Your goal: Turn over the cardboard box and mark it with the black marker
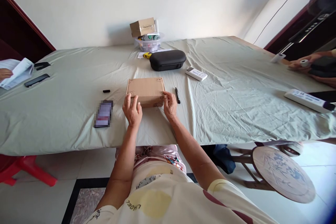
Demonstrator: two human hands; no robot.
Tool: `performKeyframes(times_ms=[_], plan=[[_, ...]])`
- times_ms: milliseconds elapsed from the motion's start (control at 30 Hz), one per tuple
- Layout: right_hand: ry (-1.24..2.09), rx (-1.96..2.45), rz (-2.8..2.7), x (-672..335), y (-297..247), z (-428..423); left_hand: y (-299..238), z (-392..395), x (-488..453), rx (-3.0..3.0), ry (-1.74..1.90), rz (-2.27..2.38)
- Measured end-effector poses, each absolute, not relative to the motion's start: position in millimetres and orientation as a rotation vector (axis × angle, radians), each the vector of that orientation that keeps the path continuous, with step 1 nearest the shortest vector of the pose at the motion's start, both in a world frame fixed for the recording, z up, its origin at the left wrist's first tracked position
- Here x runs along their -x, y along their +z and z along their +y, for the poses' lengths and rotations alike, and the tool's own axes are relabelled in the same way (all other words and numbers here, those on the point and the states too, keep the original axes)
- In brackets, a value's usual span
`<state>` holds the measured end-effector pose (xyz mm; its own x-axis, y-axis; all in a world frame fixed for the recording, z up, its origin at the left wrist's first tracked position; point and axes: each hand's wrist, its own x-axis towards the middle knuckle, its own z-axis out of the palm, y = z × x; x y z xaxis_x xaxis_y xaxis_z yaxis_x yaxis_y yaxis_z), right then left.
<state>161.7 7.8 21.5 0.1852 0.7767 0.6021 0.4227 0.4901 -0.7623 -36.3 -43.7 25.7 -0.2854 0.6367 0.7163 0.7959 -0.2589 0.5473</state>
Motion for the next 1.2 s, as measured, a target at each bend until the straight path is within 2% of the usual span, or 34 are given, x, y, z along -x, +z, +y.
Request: performKeyframes(times_ms=[300, 533, 733, 1000, 1200], plan=[[0.454, 1.218, -1.394, -163.1, 7.8, 17.2, -11.8, -28.6, 59.3, 1.475, -1.969, -2.132], [0.313, 1.449, -1.571, -166.0, -10.8, 26.0, -26.3, -23.2, 59.2, 1.569, -1.659, -2.307], [0.293, 1.545, -1.644, -167.0, -17.8, 27.2, -23.6, -27.4, 56.5, 1.64, -1.677, -2.251], [0.261, 1.338, -1.522, -157.8, -5.4, 22.8, -10.9, -36.0, 40.2, 1.602, -1.788, -2.128], [0.259, 1.374, -1.513, -142.5, -6.1, 10.9, -11.9, -35.1, 25.2, 1.546, -1.668, -2.208]])
